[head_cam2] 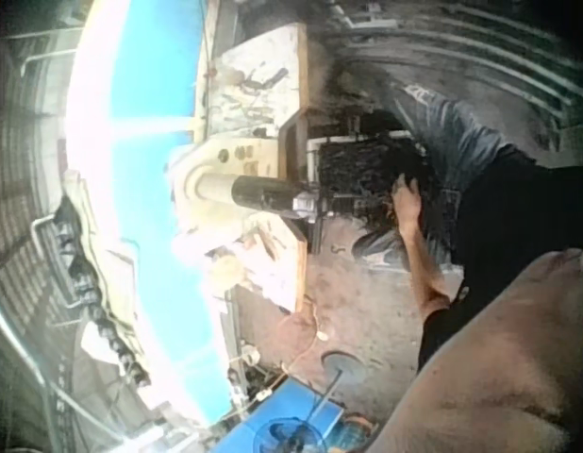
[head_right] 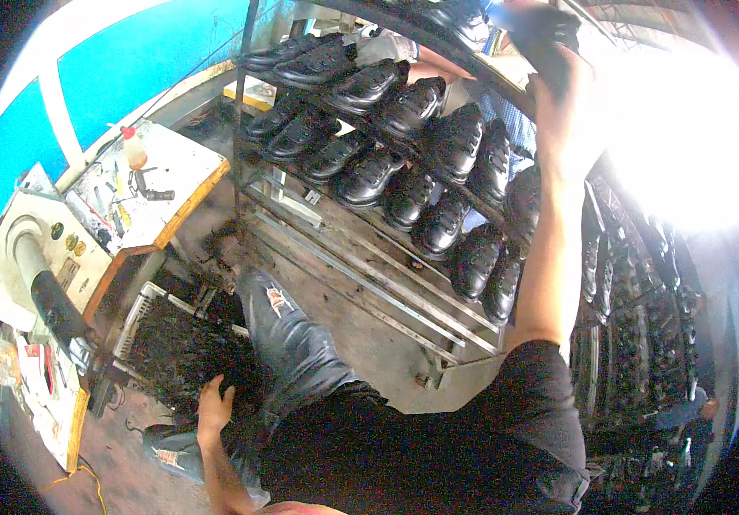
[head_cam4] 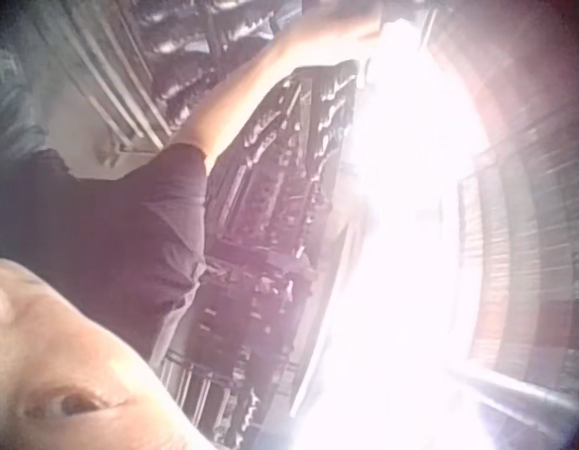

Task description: Operating a specialized sewing or lasting machine to assemble shoes.

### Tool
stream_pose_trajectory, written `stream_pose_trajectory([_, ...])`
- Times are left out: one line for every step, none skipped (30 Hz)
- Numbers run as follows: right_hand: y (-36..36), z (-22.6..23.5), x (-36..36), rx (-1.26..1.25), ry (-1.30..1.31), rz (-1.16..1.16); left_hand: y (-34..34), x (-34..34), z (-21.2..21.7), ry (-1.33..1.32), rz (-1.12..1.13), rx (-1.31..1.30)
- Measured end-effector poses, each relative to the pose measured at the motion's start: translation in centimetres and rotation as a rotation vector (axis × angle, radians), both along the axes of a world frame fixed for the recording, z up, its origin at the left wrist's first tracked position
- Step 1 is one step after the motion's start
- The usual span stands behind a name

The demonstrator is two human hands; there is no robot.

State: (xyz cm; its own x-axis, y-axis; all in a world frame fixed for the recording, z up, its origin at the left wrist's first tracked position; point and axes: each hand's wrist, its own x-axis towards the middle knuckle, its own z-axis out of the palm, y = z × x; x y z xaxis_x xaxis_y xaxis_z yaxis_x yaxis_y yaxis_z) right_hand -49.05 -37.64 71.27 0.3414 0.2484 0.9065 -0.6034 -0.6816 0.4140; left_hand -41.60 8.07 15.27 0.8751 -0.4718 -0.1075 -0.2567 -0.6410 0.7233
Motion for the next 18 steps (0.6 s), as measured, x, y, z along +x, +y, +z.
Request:
stream_pose_trajectory([-1.7,0.8,1.1,0.089,0.076,-0.087,-0.2,0.0,0.2,0.058,-0.018,-0.030])
stream_pose_trajectory([-3.6,0.9,2.3,0.181,0.154,-0.168,-0.2,-0.3,0.6,0.056,-0.009,-0.034])
stream_pose_trajectory([-6.1,1.0,2.6,0.165,0.219,-0.173,-0.5,-0.3,1.2,0.101,-0.015,-0.073])
stream_pose_trajectory([-6.7,0.8,3.3,0.155,0.290,-0.168,-0.3,-0.5,1.6,0.152,-0.010,-0.104])
stream_pose_trajectory([-7.3,0.7,2.6,0.182,0.273,-0.157,-0.2,-0.6,1.6,0.152,-0.009,-0.111])
stream_pose_trajectory([-5.8,0.4,2.2,0.254,0.271,-0.220,0.3,-1.1,1.6,0.160,0.012,-0.133])
stream_pose_trajectory([-4.5,0.1,1.4,0.224,0.237,-0.322,1.0,-1.7,1.4,0.169,0.033,-0.153])
stream_pose_trajectory([-3.9,-0.2,0.0,0.191,0.199,-0.433,1.6,-2.2,1.4,0.174,0.039,-0.150])
stream_pose_trajectory([-4.5,-0.7,-1.9,0.174,0.169,-0.455,2.0,-2.6,1.2,0.168,0.052,-0.165])
stream_pose_trajectory([-5.8,-0.5,-4.1,0.155,0.135,-0.485,2.0,-2.7,1.2,0.160,0.057,-0.183])
stream_pose_trajectory([-7.3,0.1,-6.0,0.219,0.144,-0.391,1.9,-2.7,1.2,0.164,0.046,-0.181])
stream_pose_trajectory([-8.7,0.6,-7.8,0.286,0.152,-0.298,1.9,-2.7,1.3,0.155,0.028,-0.182])
stream_pose_trajectory([-9.8,1.2,-8.4,0.246,0.055,-0.344,1.5,-2.4,1.4,0.147,0.006,-0.187])
stream_pose_trajectory([-10.6,1.5,-9.7,0.147,0.092,-0.437,1.1,-1.9,1.8,0.150,-0.007,-0.183])
stream_pose_trajectory([-9.7,0.7,-8.6,0.100,-0.014,-0.334,1.0,-2.0,2.8,0.139,-0.028,-0.183])
stream_pose_trajectory([-8.4,0.0,-7.7,0.059,-0.120,-0.226,0.8,-2.0,3.8,0.130,-0.044,-0.180])
stream_pose_trajectory([-7.3,-1.2,-6.5,0.106,-0.151,-0.001,0.6,-2.0,4.3,0.123,-0.042,-0.195])
stream_pose_trajectory([-6.2,-2.6,-5.8,-0.097,-0.112,-0.156,0.3,-2.2,4.7,0.118,-0.025,-0.207])
